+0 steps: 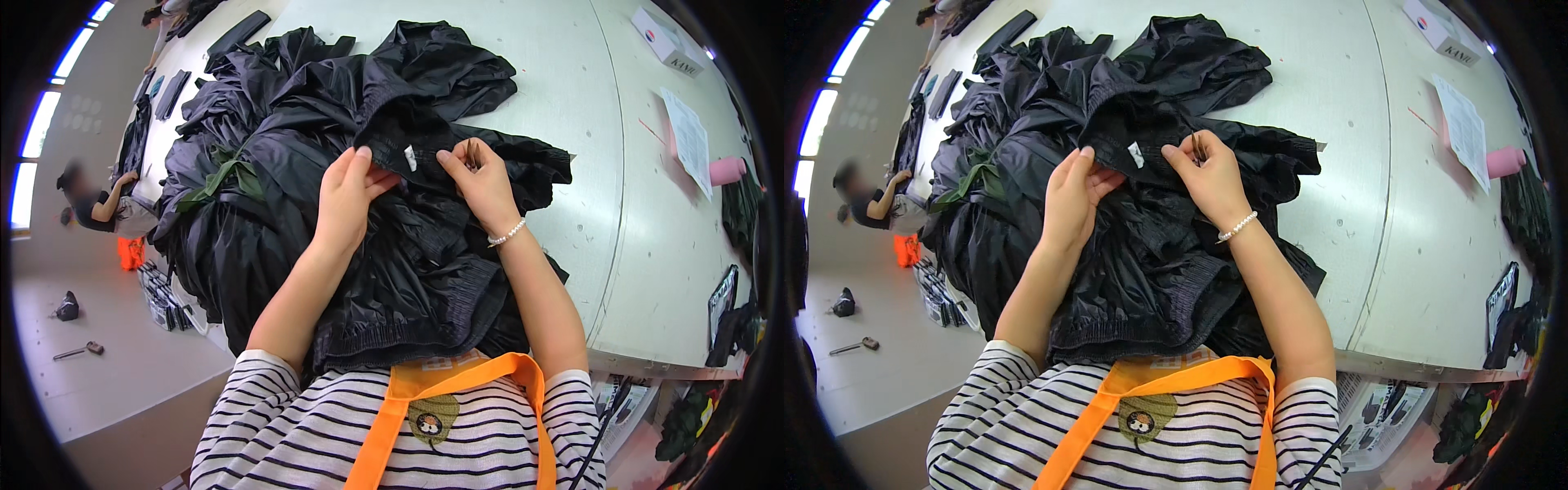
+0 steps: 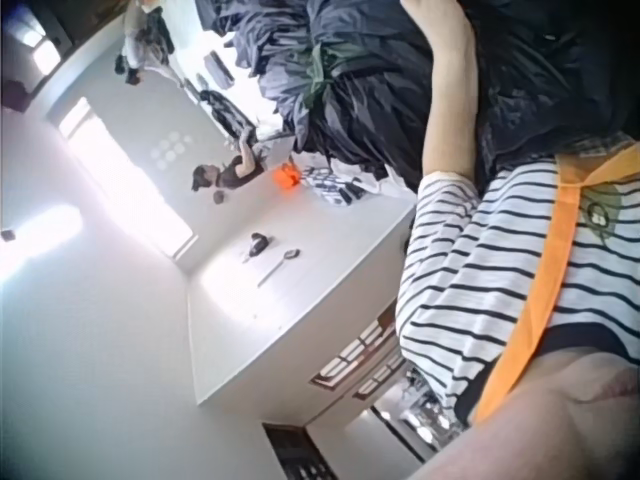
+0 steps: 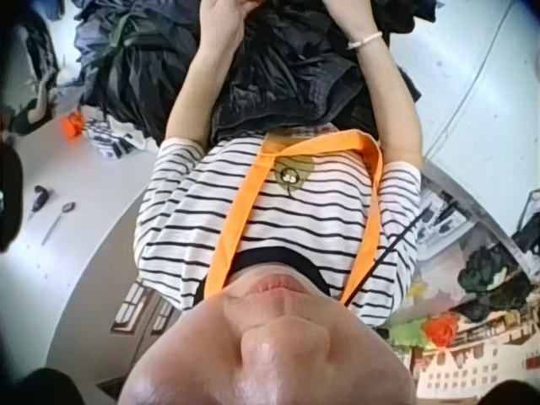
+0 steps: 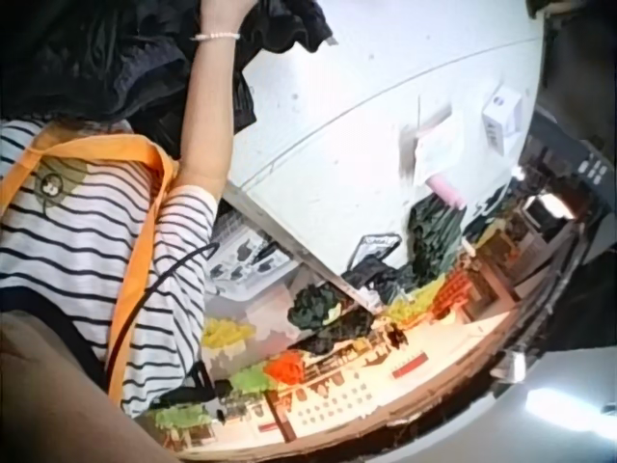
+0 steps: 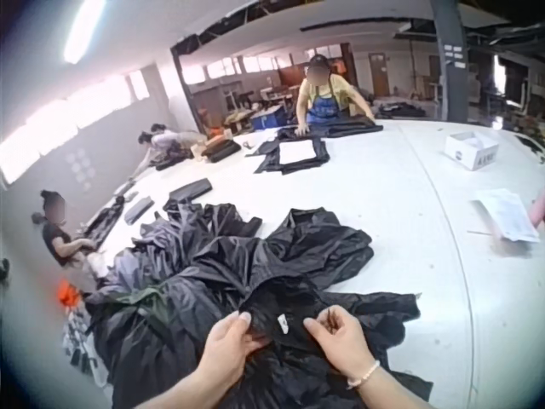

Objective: The person trims excess fabric and tags from black garments using small scissors. They repeatedly pick up a garment, locate the tag or loose thread, cut it, and place the item back on the pile. The process is repeated for multiple garments throughout the clip.

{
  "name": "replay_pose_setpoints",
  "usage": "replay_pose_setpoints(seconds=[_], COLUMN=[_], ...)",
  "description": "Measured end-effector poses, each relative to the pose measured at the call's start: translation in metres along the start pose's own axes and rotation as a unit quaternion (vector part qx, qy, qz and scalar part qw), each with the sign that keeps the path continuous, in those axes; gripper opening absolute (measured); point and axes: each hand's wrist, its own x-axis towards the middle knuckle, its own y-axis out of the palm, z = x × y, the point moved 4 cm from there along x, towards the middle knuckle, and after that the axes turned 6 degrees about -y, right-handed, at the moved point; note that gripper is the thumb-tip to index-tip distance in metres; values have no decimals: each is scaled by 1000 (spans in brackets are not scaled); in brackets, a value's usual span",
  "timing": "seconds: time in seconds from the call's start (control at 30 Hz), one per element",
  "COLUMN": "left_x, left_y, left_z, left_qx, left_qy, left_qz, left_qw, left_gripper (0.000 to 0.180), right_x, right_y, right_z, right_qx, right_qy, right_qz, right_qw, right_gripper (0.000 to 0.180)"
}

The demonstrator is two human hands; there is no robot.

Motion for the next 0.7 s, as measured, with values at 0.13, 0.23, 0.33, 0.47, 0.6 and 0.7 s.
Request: replay_pose_setpoints(seconds=[0.13,0.23,0.33,0.47,0.6,0.7], left_x=[16,15,7,14,9,8], left_y=[31,56,66,55,39,33], left_z=[1,4,13,11,6,2], left_qx=[-146,14,132,132,244,295], left_qy=[-58,27,144,129,135,113], left_qz=[48,57,66,85,71,109], left_qw=[986,998,979,979,958,943], left_gripper=[30,25,36,27,23,21], right_x=[-8,-11,-12,-16,-9,-4], right_y=[10,10,11,-4,-16,-8], right_z=[5,-4,-13,6,68,63], right_qx=[160,127,188,174,-113,-81], right_qy=[55,16,-9,-1,-218,-240], right_qz=[-29,-98,-115,-134,-22,53], right_qw=[985,987,975,976,969,966], right_gripper=[19,12,9,21,32,25])
